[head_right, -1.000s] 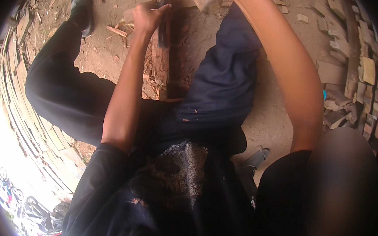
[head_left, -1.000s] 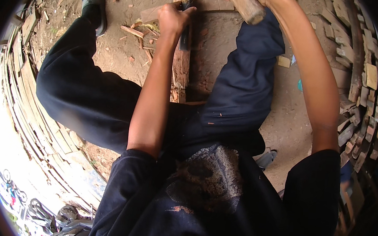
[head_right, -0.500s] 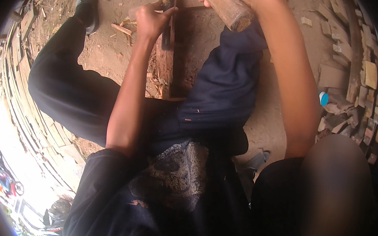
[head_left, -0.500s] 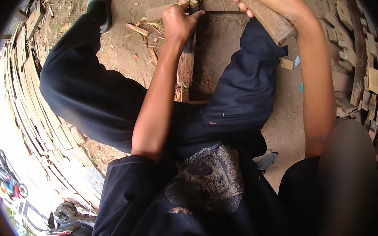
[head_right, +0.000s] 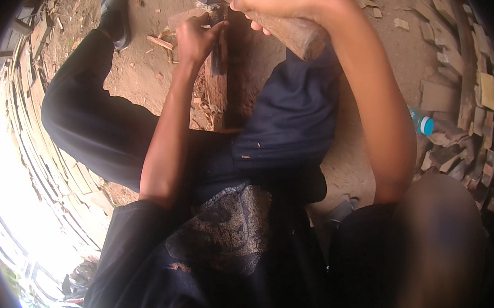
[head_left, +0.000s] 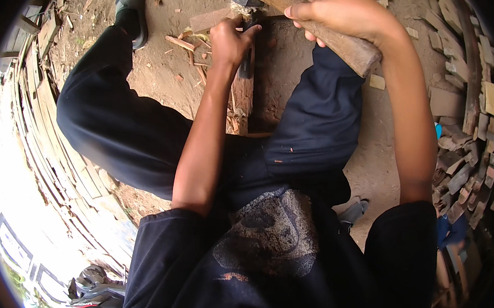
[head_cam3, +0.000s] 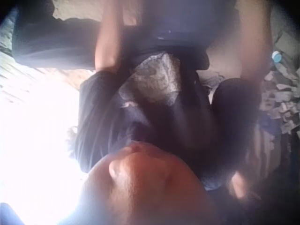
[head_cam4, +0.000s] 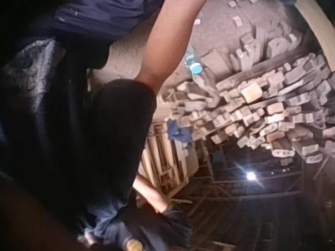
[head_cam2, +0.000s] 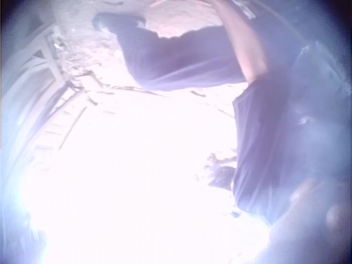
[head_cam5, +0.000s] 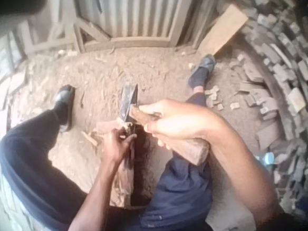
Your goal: The person sits cross-legged on the ground and uses a chisel and mallet to carve a piece of wood. They repeatedly strike the chisel to remove wood shavings, occasionally adjusting the wood's position.
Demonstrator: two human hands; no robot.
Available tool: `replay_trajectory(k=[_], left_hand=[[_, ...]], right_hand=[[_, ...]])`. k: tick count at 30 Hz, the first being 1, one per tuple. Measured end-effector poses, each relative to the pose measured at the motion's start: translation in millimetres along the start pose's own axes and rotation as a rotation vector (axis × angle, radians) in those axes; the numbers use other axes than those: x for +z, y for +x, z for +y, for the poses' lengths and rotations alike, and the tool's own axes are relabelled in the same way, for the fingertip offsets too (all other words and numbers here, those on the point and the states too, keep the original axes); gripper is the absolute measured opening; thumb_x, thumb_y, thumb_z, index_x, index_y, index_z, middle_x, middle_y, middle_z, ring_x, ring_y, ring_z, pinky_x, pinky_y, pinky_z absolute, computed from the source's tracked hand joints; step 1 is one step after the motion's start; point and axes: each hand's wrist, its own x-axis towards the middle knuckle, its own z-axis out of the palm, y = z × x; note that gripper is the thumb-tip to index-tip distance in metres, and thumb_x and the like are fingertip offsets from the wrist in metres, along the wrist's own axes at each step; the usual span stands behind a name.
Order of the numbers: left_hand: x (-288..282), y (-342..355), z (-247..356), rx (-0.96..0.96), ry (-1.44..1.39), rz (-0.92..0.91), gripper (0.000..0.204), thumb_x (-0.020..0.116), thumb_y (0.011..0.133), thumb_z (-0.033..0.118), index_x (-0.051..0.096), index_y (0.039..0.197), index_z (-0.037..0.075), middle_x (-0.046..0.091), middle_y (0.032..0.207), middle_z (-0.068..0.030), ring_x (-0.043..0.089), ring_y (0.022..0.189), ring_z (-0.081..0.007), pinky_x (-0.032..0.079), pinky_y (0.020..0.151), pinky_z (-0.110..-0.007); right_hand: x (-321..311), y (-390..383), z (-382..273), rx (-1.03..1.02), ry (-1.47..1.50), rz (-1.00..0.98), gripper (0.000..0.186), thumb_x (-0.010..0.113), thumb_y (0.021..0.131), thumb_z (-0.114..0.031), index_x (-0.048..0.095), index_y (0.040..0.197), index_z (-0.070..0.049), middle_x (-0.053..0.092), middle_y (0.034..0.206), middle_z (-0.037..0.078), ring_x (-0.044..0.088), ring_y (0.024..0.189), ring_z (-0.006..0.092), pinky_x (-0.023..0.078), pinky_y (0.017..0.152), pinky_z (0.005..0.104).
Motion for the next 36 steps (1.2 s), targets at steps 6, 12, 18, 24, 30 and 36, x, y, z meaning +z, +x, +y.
replay_trajectory(k=[6,12,18,24,30,36], left_hand=[[-9.6,4.5,24.1,-0.152,-0.033,-0.138,0.039,0.080,0.072,0.027,0.070,0.093,-0.005,0.068,0.080,-0.0242,0.069,0.072,-0.0320,0.052,0.069,-0.039],[-3.9,7.3,12.9,-0.056,-0.001,-0.121,0.037,0.081,0.071,0.028,0.071,0.093,0.000,0.070,0.081,-0.0187,0.070,0.073,-0.0280,0.053,0.070,-0.038],[3.7,6.1,-1.8,-0.114,-0.101,-0.110,0.034,0.078,0.074,0.032,0.072,0.091,0.003,0.070,0.077,-0.0161,0.068,0.067,-0.0264,0.052,0.064,-0.036],[0.7,3.2,19.0,-0.260,-0.038,-0.112,0.045,0.081,0.071,0.023,0.068,0.103,-0.006,0.069,0.081,-0.0220,0.070,0.072,-0.0293,0.054,0.072,-0.038],[5.4,3.6,6.7,-0.245,0.002,-0.075,0.041,0.080,0.072,0.028,0.070,0.095,-0.004,0.069,0.075,-0.0198,0.070,0.069,-0.0245,0.054,0.065,-0.037],[14.6,-19.7,-1.0,-0.313,0.047,-0.186,0.041,0.083,0.069,0.024,0.069,0.094,-0.006,0.069,0.083,-0.0228,0.070,0.075,-0.0292,0.054,0.074,-0.039]], right_hand=[[-3.4,-24.7,-12.4,-0.041,0.089,0.177,0.050,0.046,0.092,-0.003,0.035,0.140,0.004,0.059,0.081,0.008,0.059,0.067,0.0153,0.054,0.059,0.0273],[9.1,20.2,30.5,-0.008,0.006,0.368,0.043,0.055,0.088,-0.013,0.047,0.126,0.005,0.061,0.073,0.009,0.059,0.055,0.0153,0.051,0.052,0.0286],[-16.2,23.6,33.5,0.036,0.065,0.008,0.048,0.053,0.093,-0.012,0.042,0.138,0.000,0.059,0.074,0.007,0.056,0.056,0.0139,0.050,0.051,0.0288],[-11.0,-5.5,24.1,-0.076,0.392,0.327,0.059,0.058,0.092,-0.015,0.033,0.144,-0.002,0.059,0.083,0.008,0.057,0.064,0.0120,0.050,0.052,0.0249],[3.6,23.0,17.2,-0.203,0.138,0.551,0.050,0.054,0.092,-0.011,0.038,0.139,-0.001,0.059,0.082,0.007,0.057,0.062,0.0123,0.051,0.053,0.0261],[31.6,25.0,48.3,0.079,0.124,0.062,0.060,0.055,0.090,-0.008,0.032,0.145,-0.004,0.059,0.087,0.006,0.054,0.061,0.0106,0.051,0.052,0.0266]])
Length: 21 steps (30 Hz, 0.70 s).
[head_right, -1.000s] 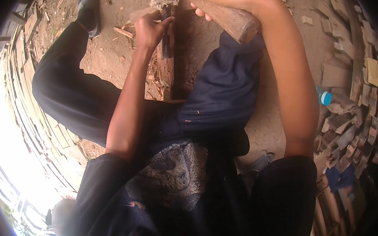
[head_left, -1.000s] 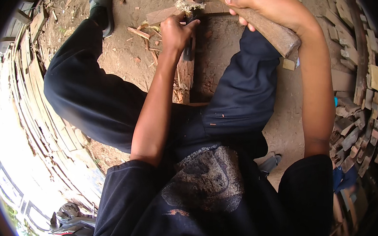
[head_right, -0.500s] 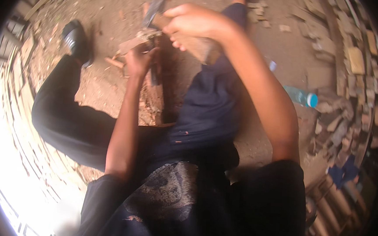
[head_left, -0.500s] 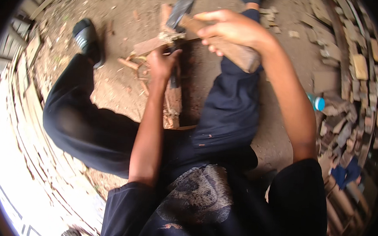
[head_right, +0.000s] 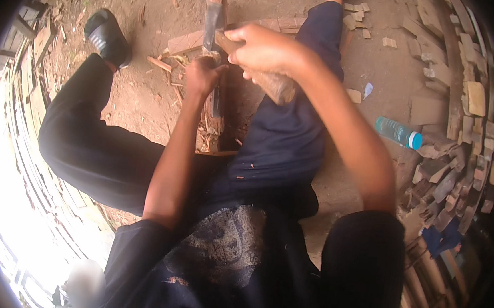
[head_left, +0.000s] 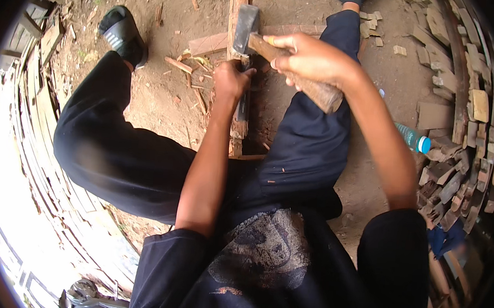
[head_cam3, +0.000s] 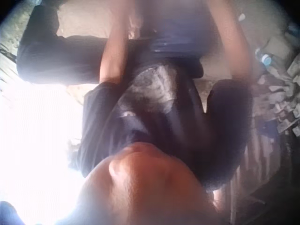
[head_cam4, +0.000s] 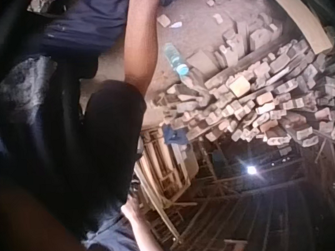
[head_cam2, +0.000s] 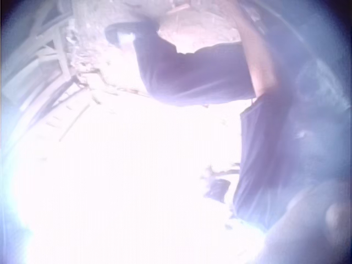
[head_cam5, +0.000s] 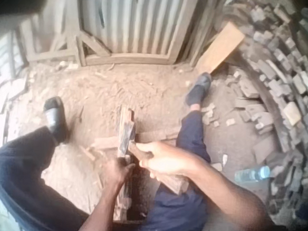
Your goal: The person sits cross-legged on the ground and uses a chisel and mallet to carve a piece of wood. They repeatedly strike the chisel to remove wood shavings, occasionally adjusting the wood's position.
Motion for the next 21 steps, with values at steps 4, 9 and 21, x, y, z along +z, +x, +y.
replay_trajectory(k=[4,9,21], left_hand=[[-0.7,-14.2,10.6,0.010,-0.056,0.060,0.037,0.081,0.070,0.019,0.068,0.093,-0.007,0.069,0.086,-0.0238,0.069,0.076,-0.0317,0.055,0.073,-0.038],[-33.0,2.7,32.3,-0.013,-0.132,0.107,0.039,0.082,0.071,0.019,0.069,0.097,-0.007,0.069,0.086,-0.0242,0.070,0.076,-0.0266,0.055,0.071,-0.036],[-26.4,6.8,3.0,0.130,-0.056,0.194,0.034,0.081,0.071,0.031,0.071,0.074,-0.001,0.064,0.058,-0.0090,0.057,0.052,-0.0129,0.047,0.055,-0.032]], right_hand=[[14.5,-16.5,12.9,0.011,0.323,0.086,0.061,0.056,0.091,-0.009,0.030,0.146,-0.003,0.058,0.084,0.006,0.055,0.064,0.0117,0.050,0.052,0.0260],[15.9,-40.6,15.1,-0.135,0.621,0.215,0.061,0.057,0.092,-0.012,0.030,0.145,-0.002,0.060,0.087,0.008,0.056,0.068,0.0126,0.049,0.054,0.0249],[101.6,32.6,154.8,0.175,1.021,0.342,0.073,0.054,0.088,-0.002,0.013,0.148,0.001,0.059,0.076,0.013,0.060,0.059,0.0195,0.052,0.051,0.0327]])
